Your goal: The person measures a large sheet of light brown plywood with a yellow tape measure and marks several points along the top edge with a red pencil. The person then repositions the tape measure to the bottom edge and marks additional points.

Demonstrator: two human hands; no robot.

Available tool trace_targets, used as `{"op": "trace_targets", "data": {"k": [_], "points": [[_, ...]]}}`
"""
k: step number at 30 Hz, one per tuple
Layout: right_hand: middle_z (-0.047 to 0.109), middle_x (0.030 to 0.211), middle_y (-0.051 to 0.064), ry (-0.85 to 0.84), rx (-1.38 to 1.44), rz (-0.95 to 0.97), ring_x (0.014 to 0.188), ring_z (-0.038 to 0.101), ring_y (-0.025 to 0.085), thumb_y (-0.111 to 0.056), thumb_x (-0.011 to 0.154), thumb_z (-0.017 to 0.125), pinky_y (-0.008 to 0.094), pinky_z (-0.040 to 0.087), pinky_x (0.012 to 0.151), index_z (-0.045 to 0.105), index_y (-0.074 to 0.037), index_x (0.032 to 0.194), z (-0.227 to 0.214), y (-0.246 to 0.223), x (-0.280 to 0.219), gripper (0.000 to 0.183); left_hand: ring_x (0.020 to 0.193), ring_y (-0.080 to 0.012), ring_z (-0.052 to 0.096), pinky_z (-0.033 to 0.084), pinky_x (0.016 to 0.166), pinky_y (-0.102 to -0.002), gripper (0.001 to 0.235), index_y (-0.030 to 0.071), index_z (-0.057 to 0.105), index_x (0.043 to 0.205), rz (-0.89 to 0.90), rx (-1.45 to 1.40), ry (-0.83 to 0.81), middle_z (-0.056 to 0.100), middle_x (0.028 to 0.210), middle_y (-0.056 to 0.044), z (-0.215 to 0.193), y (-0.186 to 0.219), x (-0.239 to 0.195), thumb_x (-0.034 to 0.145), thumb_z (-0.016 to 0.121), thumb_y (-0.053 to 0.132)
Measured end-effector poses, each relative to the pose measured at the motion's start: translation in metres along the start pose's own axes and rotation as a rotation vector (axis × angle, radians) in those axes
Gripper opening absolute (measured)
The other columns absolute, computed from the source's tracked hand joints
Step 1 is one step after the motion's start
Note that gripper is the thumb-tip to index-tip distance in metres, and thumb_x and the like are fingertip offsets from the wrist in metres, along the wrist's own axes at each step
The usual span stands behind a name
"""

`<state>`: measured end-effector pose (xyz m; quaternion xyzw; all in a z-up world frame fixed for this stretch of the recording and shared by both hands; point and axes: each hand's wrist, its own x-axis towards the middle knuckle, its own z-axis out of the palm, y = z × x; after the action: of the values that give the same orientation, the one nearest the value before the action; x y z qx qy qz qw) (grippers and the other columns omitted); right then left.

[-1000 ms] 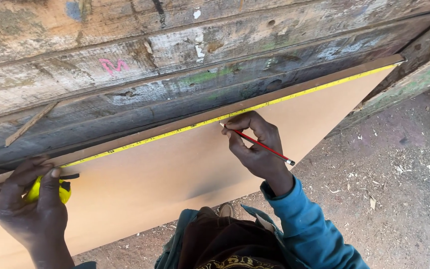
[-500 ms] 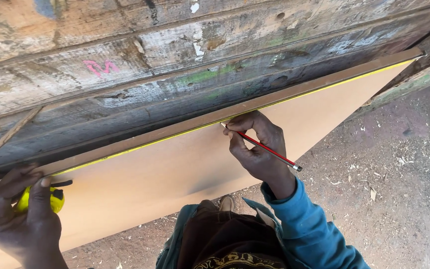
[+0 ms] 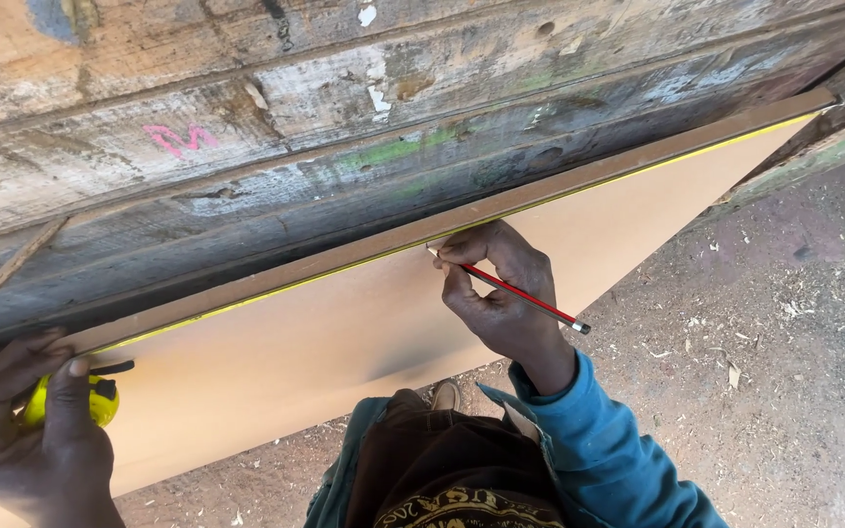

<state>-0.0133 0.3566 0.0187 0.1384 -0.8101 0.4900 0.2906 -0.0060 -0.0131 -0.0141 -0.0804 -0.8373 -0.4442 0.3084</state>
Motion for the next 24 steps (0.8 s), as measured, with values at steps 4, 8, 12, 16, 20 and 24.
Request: {"op": "trace_targets", "data": {"k": [4,8,12,16,20,24], "points": [[0.066,0.089,0.009,-0.004,0.031,-0.004,0.088,0.069,0.024,0.009,0.080,0.061,0.032,0.059,0.078,0.059,-0.005,0.089,-0.001,0.000,0.000,0.017,0.121,-0.0397,0.060,0.051,0.107,-0.044,0.007,-0.020,0.057,0.117,0.001,0.002,0.004,0.060,0.115,-0.030,0.001,-0.001,-0.001,0.113,0.063,-0.018],[0.063,0.084,0.008,-0.085,-0.030,-0.048,0.081,0.061,0.022,0.009,0.076,0.057,0.031,0.051,0.071,0.054,-0.006,0.084,-0.005,0.003,-0.005,0.017,0.122,-0.0351,0.061,0.047,0.112,-0.042,0.012,-0.010,0.059,0.112,0.034,0.033,0.035,0.063,0.114,-0.025,-0.001,-0.002,-0.001,0.108,0.070,-0.014],[0.064,0.084,0.008,-0.139,0.083,0.109,0.078,0.066,0.020,0.007,0.079,0.055,0.028,0.054,0.069,0.054,-0.006,0.085,-0.005,0.003,-0.014,0.015,0.123,-0.0295,0.060,0.047,0.113,-0.037,0.013,-0.001,0.064,0.111,0.019,0.068,0.077,0.062,0.109,-0.019,0.002,0.012,0.000,0.108,0.075,-0.007],[0.067,0.082,0.005,-0.183,0.111,0.181,0.081,0.069,0.018,0.003,0.082,0.058,0.027,0.056,0.071,0.058,-0.006,0.088,-0.003,0.001,-0.022,0.010,0.123,-0.0257,0.051,0.047,0.106,-0.036,0.017,-0.001,0.065,0.112,-0.028,0.080,0.097,0.063,0.111,-0.019,0.003,0.019,0.003,0.101,0.074,-0.010],[0.069,0.079,0.005,-0.228,0.127,0.271,0.074,0.070,0.015,-0.005,0.086,0.060,0.026,0.056,0.070,0.063,-0.005,0.092,0.001,-0.009,-0.024,0.006,0.117,-0.0266,0.056,0.049,0.106,-0.038,0.014,0.001,0.064,0.106,-0.028,0.054,0.101,0.058,0.107,-0.016,0.002,0.020,0.005,0.099,0.072,-0.008],[0.071,0.088,0.007,-0.252,0.124,0.206,0.081,0.070,0.018,-0.009,0.090,0.055,0.029,0.056,0.073,0.059,-0.006,0.099,0.005,-0.021,-0.017,0.010,0.121,-0.0246,0.054,0.050,0.106,-0.038,0.012,0.003,0.066,0.105,-0.049,0.043,0.087,0.059,0.104,-0.014,0.002,0.024,0.008,0.098,0.072,-0.005]]}}
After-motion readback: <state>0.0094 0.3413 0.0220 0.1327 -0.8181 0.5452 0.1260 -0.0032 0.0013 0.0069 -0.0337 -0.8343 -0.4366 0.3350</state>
